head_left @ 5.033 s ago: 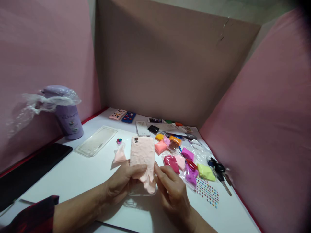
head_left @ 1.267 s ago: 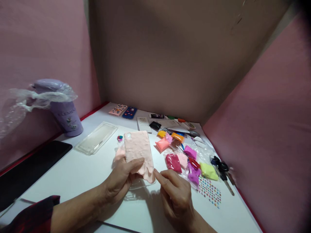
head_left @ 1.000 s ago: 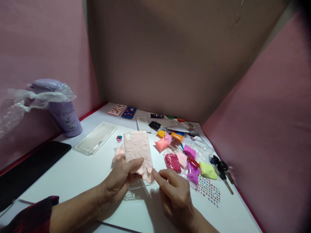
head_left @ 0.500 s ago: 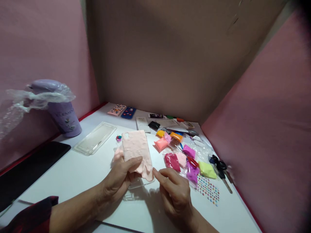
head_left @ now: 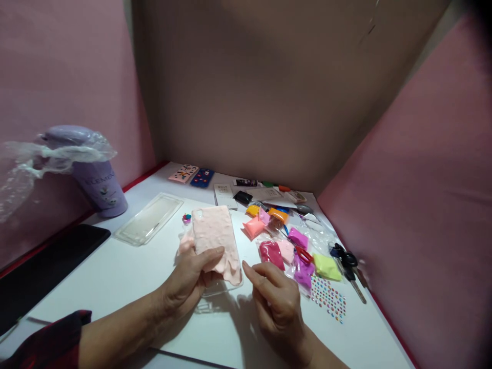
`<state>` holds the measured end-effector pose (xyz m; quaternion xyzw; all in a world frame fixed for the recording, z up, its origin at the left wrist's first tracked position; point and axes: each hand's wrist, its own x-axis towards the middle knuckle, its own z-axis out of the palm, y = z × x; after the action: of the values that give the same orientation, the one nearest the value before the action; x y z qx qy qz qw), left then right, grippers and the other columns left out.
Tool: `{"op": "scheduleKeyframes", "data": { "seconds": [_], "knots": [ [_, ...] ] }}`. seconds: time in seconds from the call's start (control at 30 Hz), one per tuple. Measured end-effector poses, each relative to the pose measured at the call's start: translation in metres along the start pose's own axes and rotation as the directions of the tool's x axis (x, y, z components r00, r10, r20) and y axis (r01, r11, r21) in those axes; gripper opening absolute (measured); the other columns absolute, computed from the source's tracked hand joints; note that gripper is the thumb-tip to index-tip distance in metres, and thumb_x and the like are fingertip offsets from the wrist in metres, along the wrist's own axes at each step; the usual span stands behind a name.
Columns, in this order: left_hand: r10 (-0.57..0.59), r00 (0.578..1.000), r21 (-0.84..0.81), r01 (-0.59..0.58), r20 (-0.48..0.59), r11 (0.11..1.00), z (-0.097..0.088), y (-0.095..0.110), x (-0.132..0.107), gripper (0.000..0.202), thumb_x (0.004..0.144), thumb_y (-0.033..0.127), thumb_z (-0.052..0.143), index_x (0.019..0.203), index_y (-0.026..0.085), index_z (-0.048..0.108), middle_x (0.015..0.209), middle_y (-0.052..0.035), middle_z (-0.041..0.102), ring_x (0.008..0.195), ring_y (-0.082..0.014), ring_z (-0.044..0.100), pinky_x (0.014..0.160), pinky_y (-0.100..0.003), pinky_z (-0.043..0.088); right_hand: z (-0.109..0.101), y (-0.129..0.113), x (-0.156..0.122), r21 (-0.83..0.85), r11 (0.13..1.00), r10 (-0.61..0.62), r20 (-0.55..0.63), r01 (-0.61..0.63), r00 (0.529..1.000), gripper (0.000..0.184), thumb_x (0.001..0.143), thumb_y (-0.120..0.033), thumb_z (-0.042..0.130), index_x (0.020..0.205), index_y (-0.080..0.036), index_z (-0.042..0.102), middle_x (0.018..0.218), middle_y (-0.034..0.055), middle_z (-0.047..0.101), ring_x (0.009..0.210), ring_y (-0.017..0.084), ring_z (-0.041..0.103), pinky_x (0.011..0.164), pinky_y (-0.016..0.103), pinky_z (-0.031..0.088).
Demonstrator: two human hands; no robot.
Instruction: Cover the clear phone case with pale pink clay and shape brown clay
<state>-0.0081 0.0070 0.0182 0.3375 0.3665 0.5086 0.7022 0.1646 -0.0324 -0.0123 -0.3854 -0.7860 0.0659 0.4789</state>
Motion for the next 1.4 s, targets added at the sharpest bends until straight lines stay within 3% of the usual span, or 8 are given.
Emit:
{"op": "scheduleKeyframes", "data": {
  "seconds": [0.33,0.47,0.57,0.67,0.73,0.87,1.13,1.4],
  "knots": [
    [0.027,1.000,-0.049,-0.027,0.002,0.998,-0.002,-0.002,0.004,0.015,0.076,0.018,0.066,0.090,0.014,0.060,0.073,-0.0035,0.064,0.060,-0.0157,0.059,0.060,-0.034,0.054,0.001,-0.002,-0.003,0.063,0.997,0.049,-0.063,-0.045,0.997,0.051,0.076,0.002,0.046,0.117,-0.024,0.062,0.083,0.0067,0.060,0.068,0.017,0.057,0.055,0.027,0.044],
    [0.030,0.999,-0.051,-0.028,0.033,0.998,-0.001,-0.003,0.003,0.009,0.077,0.019,0.065,0.080,0.014,0.059,0.062,-0.0004,0.059,0.057,-0.0143,0.057,0.061,-0.034,0.054,0.002,-0.002,-0.004,0.030,0.999,0.034,0.007,-0.035,0.999,0.050,0.076,0.000,0.047,0.120,-0.022,0.061,0.082,0.0075,0.060,0.069,0.019,0.056,0.057,0.030,0.044],
    [0.024,1.000,-0.037,-0.024,-0.004,0.999,0.002,-0.001,0.002,0.011,0.076,0.018,0.065,0.085,0.014,0.060,0.064,-0.0020,0.062,0.056,-0.0151,0.057,0.058,-0.034,0.054,0.001,-0.004,0.000,0.112,0.986,0.123,-0.008,-0.121,0.992,0.042,0.080,-0.004,0.045,0.114,-0.021,0.063,0.081,0.0066,0.059,0.069,0.018,0.057,0.057,0.029,0.045],
    [0.007,1.000,-0.022,-0.007,-0.008,1.000,0.004,0.000,0.001,0.019,0.076,0.018,0.064,0.093,0.011,0.063,0.072,-0.0081,0.067,0.060,-0.0190,0.061,0.058,-0.035,0.054,0.002,-0.008,0.005,0.222,0.908,0.363,0.005,-0.355,0.932,0.024,0.087,-0.016,0.048,0.106,-0.018,0.063,0.076,0.0041,0.059,0.065,0.016,0.057,0.055,0.027,0.045],
    [-0.016,0.999,-0.034,0.018,0.039,0.999,0.004,-0.001,0.000,0.024,0.077,0.020,0.063,0.098,0.009,0.063,0.073,-0.0102,0.069,0.062,-0.0205,0.062,0.061,-0.035,0.053,0.005,-0.010,0.007,0.325,0.772,0.540,0.114,-0.545,0.834,0.018,0.088,-0.027,0.052,0.100,-0.017,0.060,0.074,0.0020,0.058,0.060,0.014,0.056,0.050,0.024,0.044],
    [-0.062,0.995,-0.036,0.065,0.076,0.997,0.003,-0.005,-0.002,0.031,0.078,0.022,0.063,0.107,0.009,0.062,0.075,-0.0105,0.070,0.064,-0.0208,0.063,0.063,-0.033,0.051,0.016,-0.006,0.009,0.471,0.541,0.661,0.274,-0.697,0.698,0.023,0.087,-0.039,0.055,0.081,-0.017,0.054,0.067,-0.0013,0.054,0.054,0.011,0.051,0.044,0.021,0.041],
    [-0.103,0.989,0.014,0.102,0.106,0.995,0.001,-0.010,-0.003,0.027,0.078,0.025,0.065,0.099,0.009,0.065,0.070,-0.0073,0.067,0.060,-0.0166,0.059,0.061,-0.029,0.048,0.019,-0.004,0.013,0.528,0.466,0.671,0.312,-0.710,0.673,0.031,0.081,-0.042,0.062,0.067,-0.017,0.048,0.058,-0.0030,0.052,0.052,0.009,0.044,0.045,0.020,0.032],
    [-0.126,0.979,-0.062,0.138,0.162,0.989,-0.001,-0.013,-0.005,0.030,0.080,0.021,0.061,0.108,0.010,0.062,0.082,-0.0125,0.070,0.066,-0.0227,0.064,0.062,-0.035,0.051,0.019,-0.008,0.013,0.550,0.351,0.677,0.410,-0.758,0.612,0.026,0.074,-0.033,0.069,0.067,-0.017,0.050,0.058,-0.0043,0.051,0.051,0.008,0.042,0.046,0.020,0.030]
  ]
}}
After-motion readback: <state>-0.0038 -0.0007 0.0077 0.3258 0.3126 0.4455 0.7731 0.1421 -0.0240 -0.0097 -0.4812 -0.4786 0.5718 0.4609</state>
